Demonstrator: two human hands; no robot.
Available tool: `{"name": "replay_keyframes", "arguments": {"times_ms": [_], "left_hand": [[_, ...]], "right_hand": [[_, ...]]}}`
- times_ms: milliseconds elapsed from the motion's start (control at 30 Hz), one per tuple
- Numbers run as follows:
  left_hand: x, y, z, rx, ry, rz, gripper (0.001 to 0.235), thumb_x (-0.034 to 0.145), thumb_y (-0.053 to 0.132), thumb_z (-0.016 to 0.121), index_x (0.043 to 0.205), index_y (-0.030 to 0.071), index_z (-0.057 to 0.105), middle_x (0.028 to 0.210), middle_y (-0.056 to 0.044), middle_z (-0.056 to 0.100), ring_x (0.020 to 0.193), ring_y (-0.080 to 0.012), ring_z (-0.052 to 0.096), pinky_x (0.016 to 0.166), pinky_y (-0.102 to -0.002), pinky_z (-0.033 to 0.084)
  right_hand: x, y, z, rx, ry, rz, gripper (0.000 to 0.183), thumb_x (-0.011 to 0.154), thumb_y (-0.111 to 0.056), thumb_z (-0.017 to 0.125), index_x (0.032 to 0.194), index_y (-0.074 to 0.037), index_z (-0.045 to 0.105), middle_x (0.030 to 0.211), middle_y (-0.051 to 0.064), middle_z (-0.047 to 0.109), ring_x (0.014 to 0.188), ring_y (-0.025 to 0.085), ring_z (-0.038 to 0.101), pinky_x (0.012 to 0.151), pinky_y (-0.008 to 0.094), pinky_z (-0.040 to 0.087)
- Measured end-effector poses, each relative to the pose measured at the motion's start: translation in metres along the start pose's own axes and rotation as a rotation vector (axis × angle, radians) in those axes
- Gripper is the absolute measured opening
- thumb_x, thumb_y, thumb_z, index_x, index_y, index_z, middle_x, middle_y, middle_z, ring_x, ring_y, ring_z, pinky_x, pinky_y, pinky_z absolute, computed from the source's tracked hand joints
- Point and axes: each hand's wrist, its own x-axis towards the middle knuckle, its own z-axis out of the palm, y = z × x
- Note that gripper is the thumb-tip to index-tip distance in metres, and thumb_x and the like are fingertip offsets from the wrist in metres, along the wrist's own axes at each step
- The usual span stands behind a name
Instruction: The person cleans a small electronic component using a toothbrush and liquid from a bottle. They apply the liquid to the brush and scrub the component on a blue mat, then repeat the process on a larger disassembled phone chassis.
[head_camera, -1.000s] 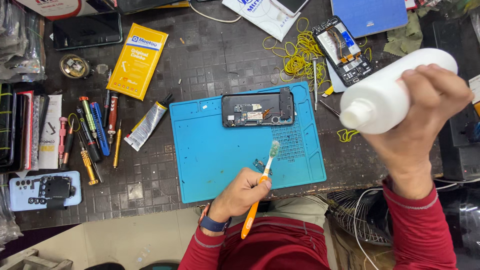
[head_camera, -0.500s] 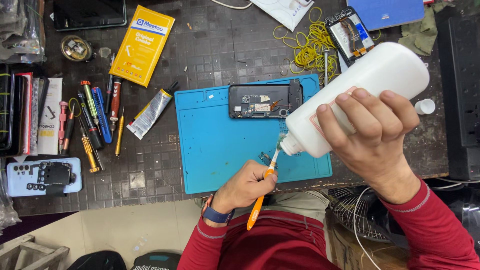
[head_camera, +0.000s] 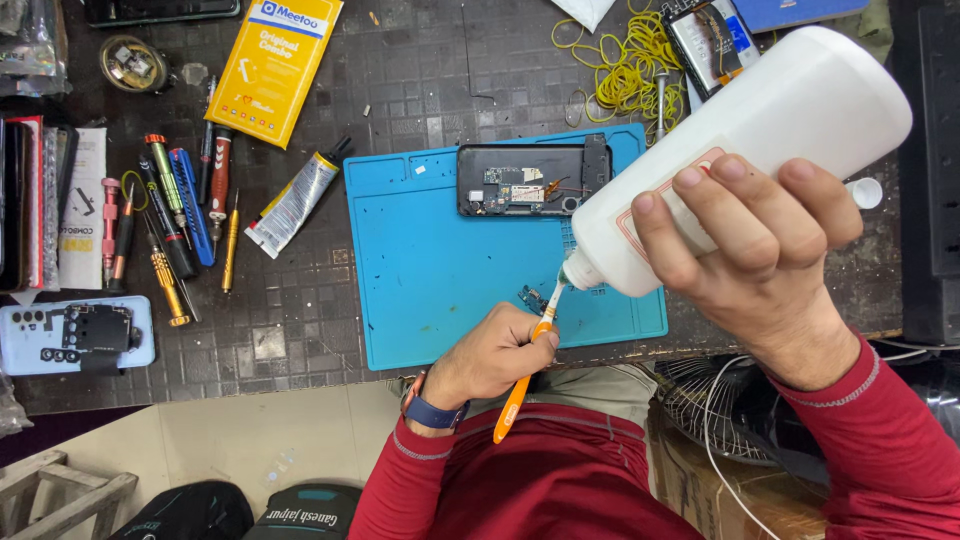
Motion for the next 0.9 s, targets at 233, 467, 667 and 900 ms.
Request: {"name": "replay_keyframes", "arguments": {"times_ms": [233,467,667,900], "left_hand": [[0.0,-0.001,-0.001,-0.003,-0.004,-0.016,0.036,0.098,0.022,0.057,0.068,0.002,0.049,0.056,0.003,0.041,0.055,-0.0069,0.034,0.049,-0.031,0.033],[0.001,0.001,-0.001,-0.046,-0.019,-0.008,0.033,0.096,0.021,0.057,0.071,0.002,0.051,0.058,0.003,0.043,0.056,-0.0066,0.036,0.05,-0.031,0.034],[0.002,0.005,0.0,0.033,0.003,-0.044,0.036,0.096,0.023,0.058,0.069,0.001,0.052,0.054,0.003,0.042,0.053,-0.0073,0.036,0.048,-0.031,0.035],[0.004,0.012,-0.001,-0.002,0.012,-0.05,0.034,0.095,0.023,0.058,0.069,0.001,0.056,0.056,0.003,0.049,0.054,-0.0065,0.041,0.049,-0.03,0.038]], "right_hand": [[0.003,0.001,0.0,0.001,-0.016,-0.007,0.046,0.095,-0.034,0.08,0.136,-0.029,0.059,0.131,-0.002,0.048,0.132,0.018,0.042,0.118,0.042,0.029],[0.0,0.002,-0.002,-0.018,-0.023,-0.034,0.048,0.094,-0.031,0.081,0.136,-0.03,0.058,0.132,-0.003,0.049,0.132,0.018,0.042,0.118,0.043,0.028],[-0.003,0.002,0.0,0.09,-0.021,-0.003,0.046,0.096,-0.025,0.081,0.136,-0.027,0.061,0.132,0.0,0.05,0.132,0.02,0.045,0.118,0.045,0.03],[-0.01,0.007,0.0,0.196,-0.031,0.044,0.05,0.093,-0.012,0.075,0.14,-0.025,0.061,0.136,0.003,0.049,0.132,0.025,0.044,0.119,0.049,0.029]]}}
